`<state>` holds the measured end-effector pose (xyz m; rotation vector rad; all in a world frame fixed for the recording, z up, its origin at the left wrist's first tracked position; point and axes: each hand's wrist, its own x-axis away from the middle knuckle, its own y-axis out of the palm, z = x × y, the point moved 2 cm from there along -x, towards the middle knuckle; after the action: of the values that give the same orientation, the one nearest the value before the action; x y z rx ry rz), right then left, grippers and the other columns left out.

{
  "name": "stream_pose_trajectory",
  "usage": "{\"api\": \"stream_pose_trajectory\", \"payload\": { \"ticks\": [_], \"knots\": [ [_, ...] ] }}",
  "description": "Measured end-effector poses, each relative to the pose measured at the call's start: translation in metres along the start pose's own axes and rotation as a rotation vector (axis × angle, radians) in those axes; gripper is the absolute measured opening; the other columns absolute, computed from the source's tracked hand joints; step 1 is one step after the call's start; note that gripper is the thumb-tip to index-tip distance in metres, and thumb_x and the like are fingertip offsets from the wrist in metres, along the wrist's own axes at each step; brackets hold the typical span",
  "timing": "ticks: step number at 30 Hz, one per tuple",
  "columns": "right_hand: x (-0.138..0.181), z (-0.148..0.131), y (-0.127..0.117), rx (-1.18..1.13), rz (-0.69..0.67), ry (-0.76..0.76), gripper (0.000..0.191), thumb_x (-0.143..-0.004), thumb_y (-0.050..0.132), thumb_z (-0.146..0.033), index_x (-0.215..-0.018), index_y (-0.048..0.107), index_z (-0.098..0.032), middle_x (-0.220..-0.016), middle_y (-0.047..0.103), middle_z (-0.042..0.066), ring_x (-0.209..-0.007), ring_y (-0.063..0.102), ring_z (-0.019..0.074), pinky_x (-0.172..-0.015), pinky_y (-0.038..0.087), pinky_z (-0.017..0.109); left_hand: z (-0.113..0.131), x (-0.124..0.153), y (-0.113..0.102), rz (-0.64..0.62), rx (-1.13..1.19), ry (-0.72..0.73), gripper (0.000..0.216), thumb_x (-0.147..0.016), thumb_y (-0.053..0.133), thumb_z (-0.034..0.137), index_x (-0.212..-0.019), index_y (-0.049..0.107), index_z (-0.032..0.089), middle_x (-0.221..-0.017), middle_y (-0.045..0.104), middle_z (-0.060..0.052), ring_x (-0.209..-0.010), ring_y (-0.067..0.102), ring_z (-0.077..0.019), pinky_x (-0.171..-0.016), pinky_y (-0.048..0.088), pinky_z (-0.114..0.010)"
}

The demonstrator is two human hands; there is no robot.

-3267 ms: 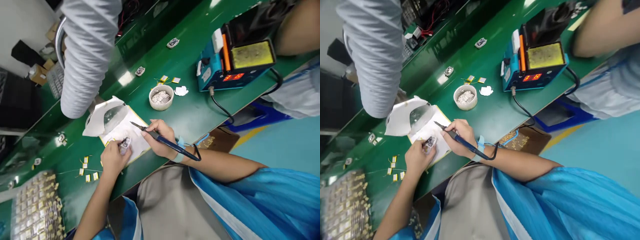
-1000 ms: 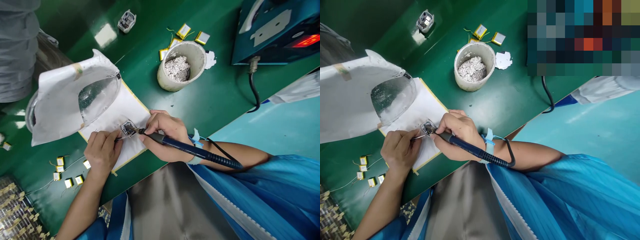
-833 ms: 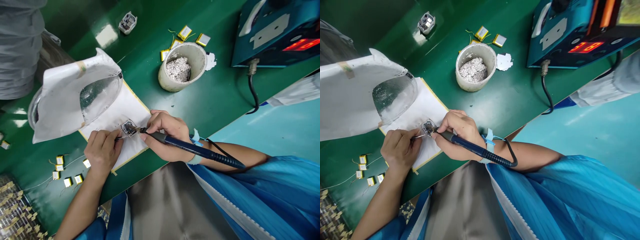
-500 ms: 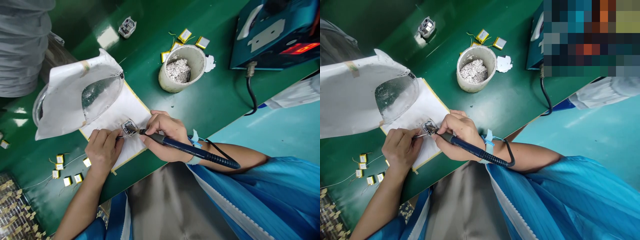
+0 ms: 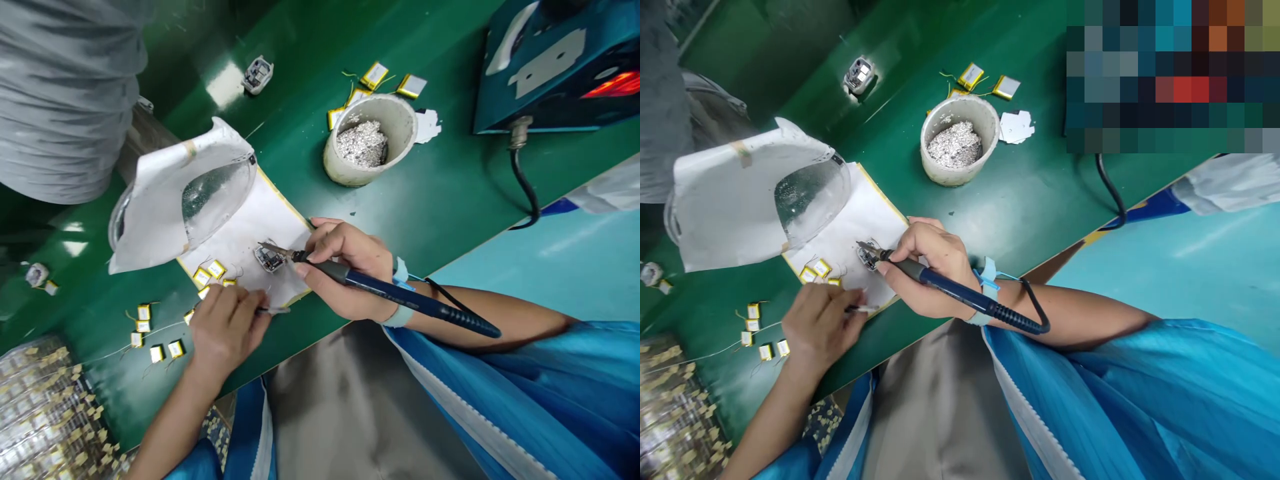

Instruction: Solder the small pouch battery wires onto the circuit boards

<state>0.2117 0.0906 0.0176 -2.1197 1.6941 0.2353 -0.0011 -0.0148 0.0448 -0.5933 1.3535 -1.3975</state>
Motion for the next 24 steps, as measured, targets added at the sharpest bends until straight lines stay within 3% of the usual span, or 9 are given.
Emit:
{"api": "stream_pose_trajectory", "payload": {
  "ticks": [3, 6, 8, 11, 16, 21, 24],
  "knots": [
    [0.002, 0.001, 0.001, -0.015, 0.044, -0.033, 0.025, -0.087, 0.082, -0.024, -0.086, 0.058, -0.030, -0.065, 0.064, -0.006, -0.063, 0.068, 0.0207, -0.107, 0.062, 0.056, 0.002, 0.017, -0.016, -0.084, 0.038, -0.081, 0.019, -0.099, 0.079, 0.022, -0.116, 0.072, 0.021, -0.094, 0.072, -0.005, -0.082, 0.069, -0.0172, -0.072, 0.054, -0.030],
    [0.003, 0.002, 0.003, -0.014, 0.062, -0.038, 0.025, -0.087, 0.083, -0.025, -0.085, 0.059, -0.030, -0.065, 0.063, -0.006, -0.061, 0.066, 0.0200, -0.109, 0.061, 0.056, -0.019, 0.026, -0.024, -0.105, 0.017, -0.239, 0.023, -0.101, 0.075, 0.021, -0.125, 0.073, 0.023, -0.111, 0.075, -0.008, -0.092, 0.075, -0.0164, -0.067, 0.054, -0.025],
    [0.003, 0.003, 0.004, -0.005, 0.073, -0.039, 0.026, -0.087, 0.084, -0.027, -0.085, 0.059, -0.030, -0.064, 0.063, -0.006, -0.061, 0.065, 0.0200, -0.110, 0.061, 0.055, -0.034, 0.025, -0.026, -0.163, 0.013, -0.262, 0.028, -0.102, 0.072, 0.020, -0.130, 0.073, 0.024, -0.124, 0.076, -0.009, -0.102, 0.078, -0.0183, -0.069, 0.057, -0.025],
    [0.002, 0.003, 0.004, 0.008, 0.080, -0.059, 0.025, -0.087, 0.084, -0.027, -0.085, 0.059, -0.029, -0.066, 0.064, -0.006, -0.061, 0.065, 0.0195, -0.107, 0.062, 0.052, -0.047, 0.017, -0.027, -0.260, 0.009, -0.158, 0.032, -0.101, 0.067, 0.015, -0.131, 0.074, 0.026, -0.131, 0.079, -0.007, -0.106, 0.080, -0.0181, -0.076, 0.061, -0.026],
    [-0.001, 0.004, 0.003, 0.007, 0.096, -0.126, 0.022, -0.089, 0.080, -0.024, -0.086, 0.058, -0.028, -0.070, 0.066, -0.006, -0.063, 0.064, 0.0178, -0.094, 0.061, 0.045, -0.051, 0.005, -0.035, -0.350, -0.075, -0.017, 0.036, -0.098, 0.068, 0.013, -0.131, 0.072, 0.026, -0.126, 0.080, -0.004, -0.093, 0.081, -0.0155, -0.069, 0.058, -0.025],
    [-0.002, 0.004, 0.002, -0.008, 0.088, -0.117, 0.022, -0.091, 0.079, -0.026, -0.086, 0.058, -0.028, -0.071, 0.068, -0.006, -0.061, 0.064, 0.0173, -0.095, 0.060, 0.046, -0.046, -0.004, -0.033, -0.329, -0.188, 0.085, 0.041, -0.093, 0.067, 0.011, -0.133, 0.070, 0.023, -0.117, 0.079, -0.007, -0.083, 0.078, -0.0169, -0.060, 0.052, -0.027],
    [-0.002, 0.004, 0.001, -0.005, 0.092, -0.116, 0.023, -0.091, 0.079, -0.027, -0.085, 0.057, -0.028, -0.070, 0.068, -0.006, -0.061, 0.065, 0.0179, -0.095, 0.061, 0.046, -0.044, -0.011, -0.029, -0.312, -0.196, 0.149, 0.044, -0.096, 0.064, 0.010, -0.137, 0.069, 0.023, -0.120, 0.080, -0.008, -0.083, 0.076, -0.0160, -0.065, 0.052, -0.027]
  ]
}}
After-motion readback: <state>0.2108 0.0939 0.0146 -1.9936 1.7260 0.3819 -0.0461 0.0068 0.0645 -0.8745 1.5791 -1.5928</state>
